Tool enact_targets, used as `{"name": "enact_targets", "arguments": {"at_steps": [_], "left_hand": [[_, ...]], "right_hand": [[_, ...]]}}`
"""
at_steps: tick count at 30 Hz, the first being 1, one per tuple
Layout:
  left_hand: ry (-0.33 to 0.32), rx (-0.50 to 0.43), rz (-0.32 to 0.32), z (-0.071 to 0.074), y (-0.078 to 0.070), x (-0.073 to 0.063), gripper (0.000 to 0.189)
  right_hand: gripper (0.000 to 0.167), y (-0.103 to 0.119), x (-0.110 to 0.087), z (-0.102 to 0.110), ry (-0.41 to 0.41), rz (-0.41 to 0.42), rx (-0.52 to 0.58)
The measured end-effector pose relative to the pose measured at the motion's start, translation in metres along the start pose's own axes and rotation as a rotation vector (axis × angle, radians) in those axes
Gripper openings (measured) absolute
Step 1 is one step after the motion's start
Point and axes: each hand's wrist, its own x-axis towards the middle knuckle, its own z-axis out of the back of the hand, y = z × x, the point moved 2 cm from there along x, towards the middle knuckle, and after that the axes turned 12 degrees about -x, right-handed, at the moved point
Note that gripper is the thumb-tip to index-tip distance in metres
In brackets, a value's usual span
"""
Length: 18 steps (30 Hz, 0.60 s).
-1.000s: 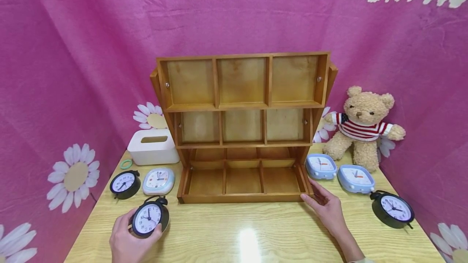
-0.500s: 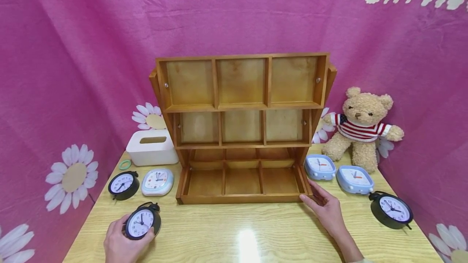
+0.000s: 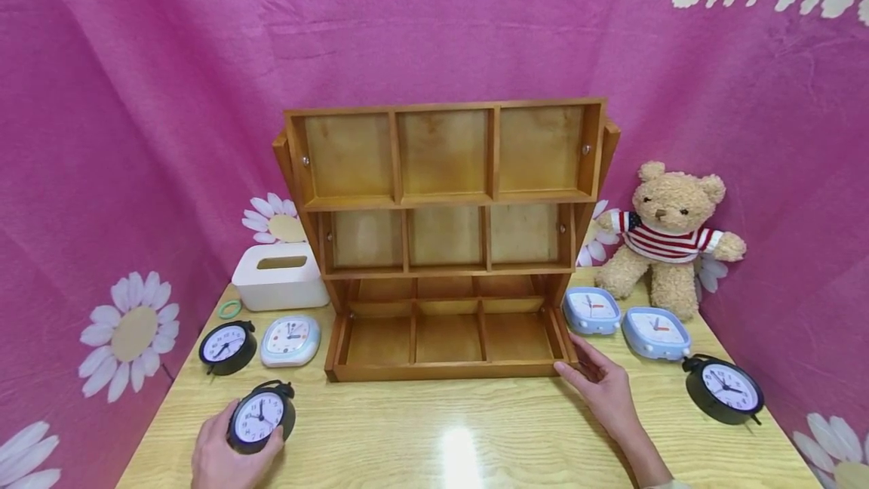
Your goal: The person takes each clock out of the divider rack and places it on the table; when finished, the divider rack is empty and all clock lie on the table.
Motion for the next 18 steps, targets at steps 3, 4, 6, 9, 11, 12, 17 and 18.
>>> {"name": "enact_targets", "arguments": {"at_steps": [3, 4, 6, 9, 11, 12, 17, 18], "left_hand": [[-0.005, -0.018, 0.022, 0.001, -0.005, -0.003, 0.090], [-0.018, -0.033, 0.018, 0.001, -0.008, -0.003, 0.091], [-0.052, -0.081, -0.034, 0.000, -0.013, -0.004, 0.090], [-0.075, -0.153, -0.170, -0.006, -0.025, -0.004, 0.086], [-0.046, -0.208, -0.246, -0.014, -0.035, -0.005, 0.083], [-0.014, -0.224, -0.260, -0.018, -0.040, -0.005, 0.082], [0.185, -0.225, -0.222, -0.042, -0.063, -0.003, 0.077], [0.211, -0.212, -0.231, -0.047, -0.067, -0.003, 0.077]], "right_hand": [[0.058, -0.001, 0.000, 0.000, -0.006, -0.006, -0.005], [0.058, -0.001, 0.001, 0.000, -0.007, -0.008, -0.008], [0.058, -0.003, 0.001, 0.000, -0.008, -0.009, -0.012], [0.058, -0.004, 0.001, -0.001, -0.012, -0.009, -0.017], [0.058, -0.004, 0.000, -0.001, -0.013, -0.009, -0.018], [0.059, -0.004, -0.001, -0.002, -0.014, -0.010, -0.017], [0.058, 0.001, -0.005, -0.004, -0.049, 0.033, -0.028], [0.057, 0.002, -0.006, -0.004, -0.068, 0.064, -0.051]]}}
